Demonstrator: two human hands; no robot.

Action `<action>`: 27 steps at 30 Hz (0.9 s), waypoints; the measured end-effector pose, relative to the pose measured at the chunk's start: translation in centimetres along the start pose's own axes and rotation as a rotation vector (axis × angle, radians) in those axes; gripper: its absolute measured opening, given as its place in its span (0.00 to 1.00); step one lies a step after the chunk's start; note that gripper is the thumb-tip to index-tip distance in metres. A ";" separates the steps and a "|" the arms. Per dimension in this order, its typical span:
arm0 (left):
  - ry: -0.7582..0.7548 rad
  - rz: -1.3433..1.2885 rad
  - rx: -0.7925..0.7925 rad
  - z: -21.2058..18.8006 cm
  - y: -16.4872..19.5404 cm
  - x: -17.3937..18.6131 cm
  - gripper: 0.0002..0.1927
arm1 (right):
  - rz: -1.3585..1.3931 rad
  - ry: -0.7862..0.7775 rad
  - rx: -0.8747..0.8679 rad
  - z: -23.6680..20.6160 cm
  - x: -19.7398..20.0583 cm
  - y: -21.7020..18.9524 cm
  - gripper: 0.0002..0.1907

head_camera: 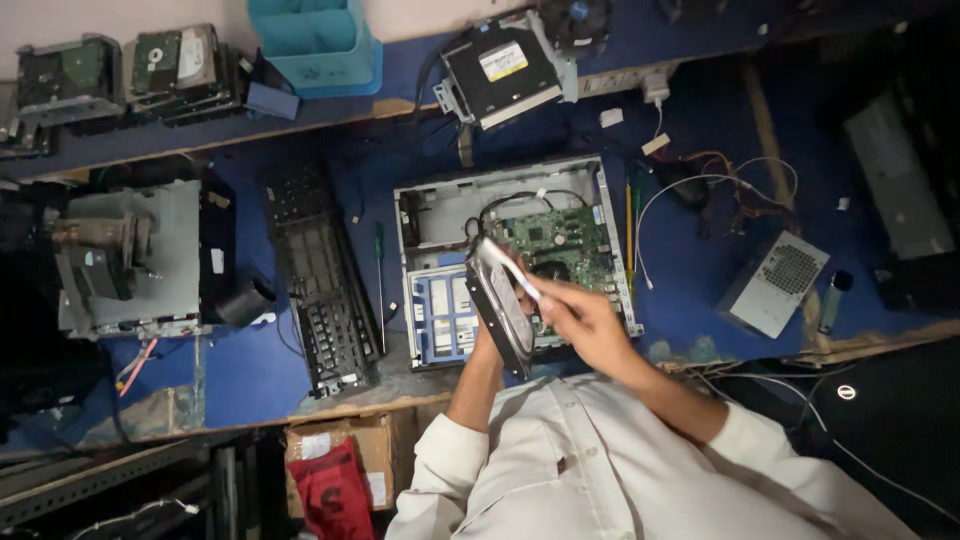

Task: The person holds a hard disk drive and cleans its surfaces with a brush, turning it over to brush both sides. They then fit the drive into a blue mounting caddy, align it, and place the caddy with the drive into the drive bay of an open desktop computer case on the workbench.

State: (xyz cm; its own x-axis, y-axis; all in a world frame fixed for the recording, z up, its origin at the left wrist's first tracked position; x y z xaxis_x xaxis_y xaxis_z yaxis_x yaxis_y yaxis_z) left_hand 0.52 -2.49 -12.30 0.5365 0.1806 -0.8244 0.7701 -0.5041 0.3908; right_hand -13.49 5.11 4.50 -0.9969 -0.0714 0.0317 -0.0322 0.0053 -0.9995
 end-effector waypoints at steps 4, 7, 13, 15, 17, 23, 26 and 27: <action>-0.228 -0.148 -0.114 -0.3 0.0 -0.4 0.16 | -0.031 0.011 0.033 0.6 -0.1 -0.4 0.20; -0.120 0.012 -0.129 -1.1 0.2 -0.5 0.22 | 0.010 -0.030 0.085 0.6 -0.3 -0.6 0.19; -0.176 -0.035 -0.208 -1.6 2.6 -3.9 0.07 | -0.070 -0.029 0.112 -0.2 -1.1 -0.4 0.19; -0.348 -0.043 -0.302 -1.1 3.7 -5.5 0.07 | -0.103 -0.032 0.114 -0.2 -1.3 -0.2 0.20; -0.159 -0.164 -0.226 -0.7 4.3 -5.9 0.09 | -0.054 -0.003 0.058 -0.2 -1.2 0.1 0.19; -0.137 -0.169 -0.206 -1.1 5.5 -5.7 0.04 | -0.165 0.012 0.073 0.2 -0.8 -0.6 0.18; -0.337 -0.095 -0.202 -1.0 5.8 -5.9 0.11 | -0.194 -0.001 0.164 0.4 -0.8 -1.0 0.19; -0.340 -0.090 -0.183 -0.9 5.7 -6.0 0.11 | -0.230 -0.033 0.235 0.3 -0.9 -1.1 0.19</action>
State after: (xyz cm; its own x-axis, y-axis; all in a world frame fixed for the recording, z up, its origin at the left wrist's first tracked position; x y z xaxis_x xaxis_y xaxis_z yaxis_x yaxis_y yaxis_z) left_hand 2.00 -5.67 -4.82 0.3426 -0.0877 -0.9354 0.8742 -0.3350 0.3516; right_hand -12.52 4.91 5.59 -0.9625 -0.0761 0.2603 -0.2351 -0.2445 -0.9407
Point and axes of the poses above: each hand's wrist, its own z-axis towards the middle knuckle, its own x-axis out of the back of the hand, y = z × x, the point moved 2 cm from there along z, towards the middle knuckle, and after that the axes turned 1 degree about y, right-handed, at the moved point
